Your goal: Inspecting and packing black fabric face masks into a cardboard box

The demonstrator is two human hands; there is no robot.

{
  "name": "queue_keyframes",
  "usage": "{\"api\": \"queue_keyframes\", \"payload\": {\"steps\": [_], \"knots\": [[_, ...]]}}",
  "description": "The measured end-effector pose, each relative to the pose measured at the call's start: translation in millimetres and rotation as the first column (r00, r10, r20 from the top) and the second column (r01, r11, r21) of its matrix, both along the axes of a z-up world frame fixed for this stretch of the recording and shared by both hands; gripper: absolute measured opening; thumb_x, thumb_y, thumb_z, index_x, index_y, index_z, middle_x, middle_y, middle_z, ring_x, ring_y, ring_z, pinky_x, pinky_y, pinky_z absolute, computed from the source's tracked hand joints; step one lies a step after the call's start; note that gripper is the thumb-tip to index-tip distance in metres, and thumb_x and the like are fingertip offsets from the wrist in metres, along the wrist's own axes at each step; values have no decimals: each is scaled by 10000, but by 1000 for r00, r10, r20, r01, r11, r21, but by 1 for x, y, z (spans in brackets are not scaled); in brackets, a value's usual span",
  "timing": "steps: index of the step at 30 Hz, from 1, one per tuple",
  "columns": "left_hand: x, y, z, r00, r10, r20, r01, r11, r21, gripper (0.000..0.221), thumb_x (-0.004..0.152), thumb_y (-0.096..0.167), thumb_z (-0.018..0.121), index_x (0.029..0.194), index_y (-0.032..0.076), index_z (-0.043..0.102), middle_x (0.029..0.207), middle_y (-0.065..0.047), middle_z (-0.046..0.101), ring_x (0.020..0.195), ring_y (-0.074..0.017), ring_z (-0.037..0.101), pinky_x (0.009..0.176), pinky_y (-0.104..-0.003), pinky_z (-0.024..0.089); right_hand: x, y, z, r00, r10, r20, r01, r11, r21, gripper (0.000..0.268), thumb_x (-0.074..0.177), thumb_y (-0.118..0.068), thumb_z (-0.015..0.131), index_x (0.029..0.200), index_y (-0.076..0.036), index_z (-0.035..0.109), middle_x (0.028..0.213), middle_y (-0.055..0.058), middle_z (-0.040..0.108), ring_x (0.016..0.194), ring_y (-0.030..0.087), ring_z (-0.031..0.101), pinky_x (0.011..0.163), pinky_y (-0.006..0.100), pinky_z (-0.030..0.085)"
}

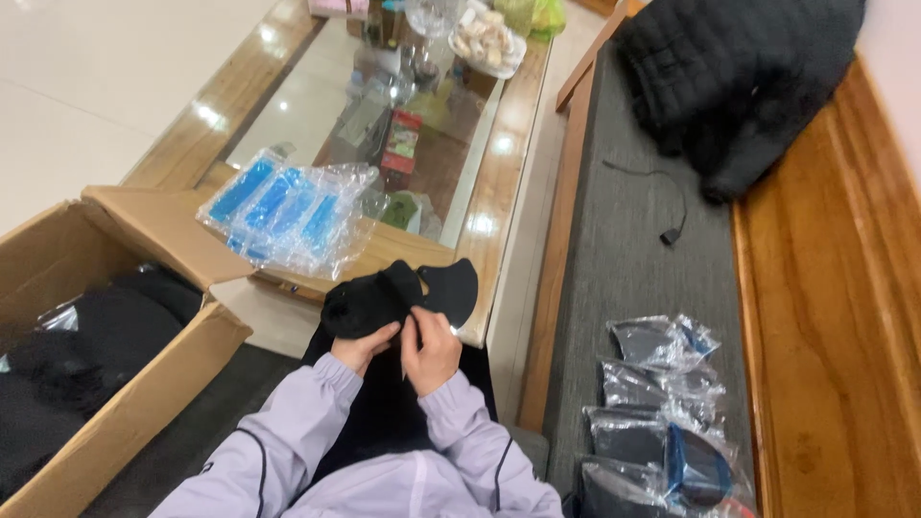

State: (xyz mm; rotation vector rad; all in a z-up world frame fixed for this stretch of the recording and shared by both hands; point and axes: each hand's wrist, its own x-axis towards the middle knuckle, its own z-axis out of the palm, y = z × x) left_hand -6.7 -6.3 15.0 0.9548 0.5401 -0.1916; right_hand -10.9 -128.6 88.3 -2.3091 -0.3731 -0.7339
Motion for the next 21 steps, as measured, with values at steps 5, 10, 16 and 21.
{"api": "queue_keyframes", "payload": {"steps": [5,10,16,21], "knots": [[0,3,-39,998,7,-58,-7,1000,5,938,691,91,970,1464,-46,457,1411,-247,557,1256,-448,553,993,-607,484,3,-8,-11,984,35,-174,15,960,278,145,980,-127,677,1099,-80,745,818,163,736,809,343,742,669,422,576],[9,14,-57,997,35,-69,-43,992,-121,491,702,60,975,1141,64,756,1066,-133,774,914,-328,772,738,-485,654,24,-31,-45,956,109,-272,94,766,636,143,950,-76,739,1091,-76,768,801,105,719,665,134,655,560,284,587],[-1,9,-19,997,77,-6,-77,995,-62,487,712,64,962,1155,98,763,1107,-108,775,931,-254,766,794,-432,645,38,-56,-72,934,126,-333,218,539,813,125,946,-94,754,1057,-36,749,753,30,695,565,69,642,445,196,576],[-2,10,-38,999,-24,25,20,990,142,578,718,112,982,1229,33,724,1147,-101,749,959,-199,686,849,-494,586,14,-24,33,971,126,-201,18,807,591,117,891,-19,784,992,-70,813,740,60,728,537,103,632,459,232,536]]}}
